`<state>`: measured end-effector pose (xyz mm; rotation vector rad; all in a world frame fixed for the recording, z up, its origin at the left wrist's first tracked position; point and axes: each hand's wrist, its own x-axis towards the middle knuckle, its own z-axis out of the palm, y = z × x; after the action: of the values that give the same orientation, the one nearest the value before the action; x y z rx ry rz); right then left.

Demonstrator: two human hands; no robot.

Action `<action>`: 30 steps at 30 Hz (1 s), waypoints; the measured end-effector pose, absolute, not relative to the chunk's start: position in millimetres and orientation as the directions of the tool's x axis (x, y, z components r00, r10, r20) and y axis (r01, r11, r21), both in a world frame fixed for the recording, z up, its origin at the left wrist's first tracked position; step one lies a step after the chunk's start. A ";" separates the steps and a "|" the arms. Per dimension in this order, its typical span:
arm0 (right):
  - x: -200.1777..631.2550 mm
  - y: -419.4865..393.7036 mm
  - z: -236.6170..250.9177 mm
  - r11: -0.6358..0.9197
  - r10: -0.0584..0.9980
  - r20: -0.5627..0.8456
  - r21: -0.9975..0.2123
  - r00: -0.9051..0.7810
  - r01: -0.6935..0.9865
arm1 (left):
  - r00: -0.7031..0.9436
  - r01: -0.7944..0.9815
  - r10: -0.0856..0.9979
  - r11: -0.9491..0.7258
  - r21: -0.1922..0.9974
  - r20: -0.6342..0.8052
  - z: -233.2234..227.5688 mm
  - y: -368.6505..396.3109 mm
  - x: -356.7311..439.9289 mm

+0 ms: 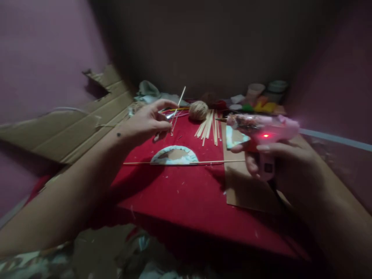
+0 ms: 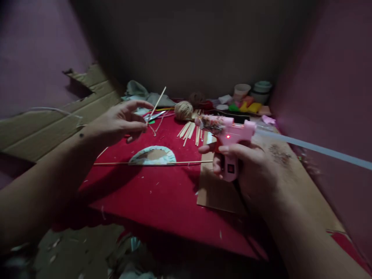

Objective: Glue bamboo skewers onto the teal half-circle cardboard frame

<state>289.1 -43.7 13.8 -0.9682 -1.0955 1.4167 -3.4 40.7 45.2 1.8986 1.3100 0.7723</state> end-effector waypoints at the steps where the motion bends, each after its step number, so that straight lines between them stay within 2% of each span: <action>1: 285.0 -46.2 15.3 -0.024 0.995 -0.002 -0.974 -0.098 -0.227 | 0.292 0.511 0.948 -0.268 0.817 0.129 46.2 34.9 -14.8; 6: 254.4 -54.7 25.7 -0.089 0.994 -0.081 -0.990 -0.079 -0.112 | 0.238 0.439 0.930 -0.360 0.823 0.280 46.9 20.2 -54.0; 9: 235.1 -49.7 28.7 -0.167 0.978 -0.158 -0.984 -0.136 -0.057 | 0.304 0.512 0.881 -0.471 0.719 0.362 43.5 22.0 -63.4; 10: 229.5 -46.4 29.0 -0.209 0.964 -0.203 -0.978 -0.171 -0.018 | 0.304 0.568 0.860 -0.508 0.647 0.409 42.1 23.6 -64.7; 12: 219.2 -39.7 29.1 -0.263 0.931 -0.273 -0.962 -0.241 0.073 | 0.311 0.717 0.792 -0.558 0.417 0.525 39.5 27.0 -65.8; 14: 209.1 -35.9 29.3 -0.261 0.914 -0.296 -0.953 -0.279 0.156 | 0.344 0.836 0.714 -0.528 0.147 0.610 37.6 29.2 -66.3; 16: 198.5 -36.3 29.6 -0.242 0.908 -0.303 -0.943 -0.289 0.228 | 0.402 0.879 0.661 -0.471 -0.067 0.633 35.9 29.9 -68.2; 19: 183.5 -41.4 28.5 -0.201 0.898 -0.289 -0.941 -0.333 0.273 | 0.485 0.867 0.626 -0.436 -0.241 0.611 30.8 30.4 -75.2; 21: 175.7 -43.9 26.2 -0.166 0.881 -0.271 -0.945 -0.388 0.283 | 0.488 0.866 0.634 -0.436 -0.244 0.600 24.3 31.4 -81.1; 26: 165.8 -42.3 16.9 -0.072 0.887 -0.222 -0.933 -0.405 0.353 | 0.401 0.873 0.680 -0.487 -0.031 0.614 6.5 33.3 -85.7; 30: 164.7 -38.3 6.5 0.073 0.887 -0.112 -0.924 -0.448 0.376 | 0.336 0.902 0.779 -0.428 0.057 0.530 -1.4 35.9 -80.8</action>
<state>164.7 -38.3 6.5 -1.2488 -1.8655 1.3637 -80.8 35.9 -1.4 2.7612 1.7773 0.8467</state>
